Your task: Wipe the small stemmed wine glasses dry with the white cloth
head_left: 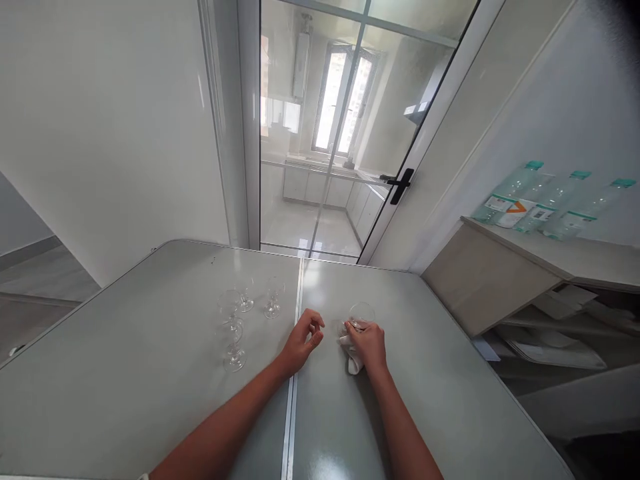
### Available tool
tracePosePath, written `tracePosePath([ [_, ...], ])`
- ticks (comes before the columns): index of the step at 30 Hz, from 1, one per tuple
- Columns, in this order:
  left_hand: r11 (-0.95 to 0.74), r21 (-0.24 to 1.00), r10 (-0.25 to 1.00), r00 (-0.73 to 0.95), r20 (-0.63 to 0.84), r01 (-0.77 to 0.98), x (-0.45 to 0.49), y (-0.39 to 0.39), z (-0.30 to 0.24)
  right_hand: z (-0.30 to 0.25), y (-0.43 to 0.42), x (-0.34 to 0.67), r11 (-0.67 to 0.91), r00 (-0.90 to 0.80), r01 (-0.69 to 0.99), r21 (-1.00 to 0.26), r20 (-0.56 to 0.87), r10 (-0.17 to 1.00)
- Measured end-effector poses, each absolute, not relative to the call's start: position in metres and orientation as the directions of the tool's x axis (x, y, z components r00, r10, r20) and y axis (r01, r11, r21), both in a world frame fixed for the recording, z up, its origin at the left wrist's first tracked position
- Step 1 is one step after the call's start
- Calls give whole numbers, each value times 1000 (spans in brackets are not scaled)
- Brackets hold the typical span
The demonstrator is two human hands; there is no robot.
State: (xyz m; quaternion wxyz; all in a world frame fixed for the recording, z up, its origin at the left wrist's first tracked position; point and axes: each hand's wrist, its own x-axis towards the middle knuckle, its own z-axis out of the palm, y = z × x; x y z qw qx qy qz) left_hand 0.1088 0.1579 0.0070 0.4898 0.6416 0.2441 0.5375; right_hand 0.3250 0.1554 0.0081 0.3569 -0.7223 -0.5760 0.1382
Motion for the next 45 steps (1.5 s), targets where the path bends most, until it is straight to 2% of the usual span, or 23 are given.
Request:
tracePosePath([
  [5, -408, 896, 795, 414, 444, -177, 111, 156, 12, 11, 163, 336, -166, 351, 740, -652, 164, 922],
  [9, -378, 907, 812, 405, 421, -186, 110, 158, 13, 9, 167, 338, -216, 376, 733, -645, 120, 919],
  [19, -370, 912, 823, 394, 409, -176, 110, 159, 13, 7, 170, 342, -229, 396, 713, -663, 112, 911],
  [22, -358, 914, 828, 386, 406, -193, 111, 159, 13, 12, 162, 337, -247, 428, 737, -629, 152, 891],
  [25, -293, 933, 868, 350, 352, -210, 112, 161, 9, 25, 151, 321, -250, 475, 792, -557, 305, 826],
  [28, -215, 943, 934, 228, 274, -252, 114, 165, 3, 52, 144, 292, -77, 365, 836, -543, 445, 818],
  [32, -99, 915, 993, 18, 115, -391, 115, 170, -6, 97, 151, 233, 221, 50, 821, -526, 452, 891],
  [34, -78, 901, 995, -86, 45, -428, 115, 173, -10, 114, 161, 203, 330, -145, 832, -445, 400, 905],
  [36, -90, 899, 985, -173, 16, -429, 114, 175, -12, 123, 174, 177, 375, -269, 857, -354, 313, 911],
  [40, -112, 894, 980, -198, 27, -434, 113, 176, -14, 121, 195, 152, 355, -326, 901, -247, 153, 933],
  [42, -101, 893, 987, -157, 34, -439, 115, 177, -15, 117, 199, 158, 342, -300, 889, -305, 176, 938],
  [45, -57, 897, 997, -76, 26, -438, 117, 178, -17, 115, 200, 190, 356, -221, 756, -550, 297, 929],
])
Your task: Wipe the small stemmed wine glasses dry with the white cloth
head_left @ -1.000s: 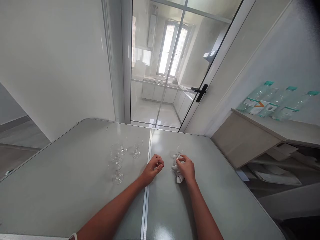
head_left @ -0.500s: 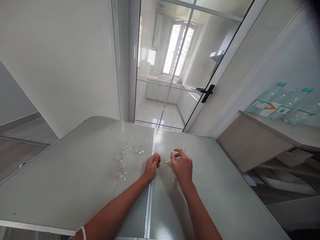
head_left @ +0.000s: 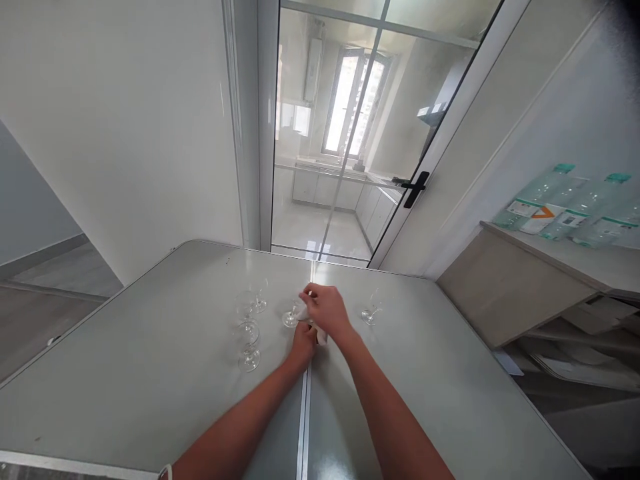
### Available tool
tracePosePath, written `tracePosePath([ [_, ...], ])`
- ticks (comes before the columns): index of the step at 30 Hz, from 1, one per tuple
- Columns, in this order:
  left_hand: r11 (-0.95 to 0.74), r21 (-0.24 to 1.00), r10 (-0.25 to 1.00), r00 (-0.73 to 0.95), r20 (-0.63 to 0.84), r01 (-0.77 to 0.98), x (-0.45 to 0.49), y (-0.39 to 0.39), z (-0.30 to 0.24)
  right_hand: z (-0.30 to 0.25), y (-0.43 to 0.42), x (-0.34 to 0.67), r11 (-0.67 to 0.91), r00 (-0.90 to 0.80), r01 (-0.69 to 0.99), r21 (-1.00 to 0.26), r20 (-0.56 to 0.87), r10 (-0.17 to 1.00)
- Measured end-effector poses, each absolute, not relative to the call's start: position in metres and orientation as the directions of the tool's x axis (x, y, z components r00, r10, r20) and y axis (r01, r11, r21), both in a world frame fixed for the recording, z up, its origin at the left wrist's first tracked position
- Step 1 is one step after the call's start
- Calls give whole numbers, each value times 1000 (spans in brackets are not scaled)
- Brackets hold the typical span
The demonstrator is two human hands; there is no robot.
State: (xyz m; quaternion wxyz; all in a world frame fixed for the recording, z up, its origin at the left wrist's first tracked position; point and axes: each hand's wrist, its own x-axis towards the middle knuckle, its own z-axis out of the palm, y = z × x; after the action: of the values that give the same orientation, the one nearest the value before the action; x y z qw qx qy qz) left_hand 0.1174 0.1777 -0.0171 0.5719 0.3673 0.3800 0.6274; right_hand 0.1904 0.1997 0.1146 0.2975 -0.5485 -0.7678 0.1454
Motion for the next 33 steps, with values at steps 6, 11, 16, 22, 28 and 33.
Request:
tracePosePath([
  [6, 34, 859, 998, 66, -1, -511, 116, 178, -9, 117, 184, 271, 324, -173, 321, -890, 281, 944],
  [11, 443, 699, 783, 622, 4, -562, 108, 167, 9, 103, 168, 295, 246, -169, 186, -951, 215, 962],
  [16, 453, 778, 663, 748, 32, -435, 105, 158, 16, 83, 160, 296, 163, -186, 131, -978, 138, 973],
  [22, 217, 845, 881, 472, 47, -489, 115, 159, 14, 67, 144, 286, -20, -24, -181, -983, -16, 1000],
  [28, 162, 889, 912, 409, 31, -429, 116, 159, 9, 46, 137, 283, 33, 80, -18, -999, 31, 996],
  [33, 179, 915, 918, 397, -23, -362, 115, 156, 14, 48, 124, 283, -60, 115, -161, -985, -79, 990],
])
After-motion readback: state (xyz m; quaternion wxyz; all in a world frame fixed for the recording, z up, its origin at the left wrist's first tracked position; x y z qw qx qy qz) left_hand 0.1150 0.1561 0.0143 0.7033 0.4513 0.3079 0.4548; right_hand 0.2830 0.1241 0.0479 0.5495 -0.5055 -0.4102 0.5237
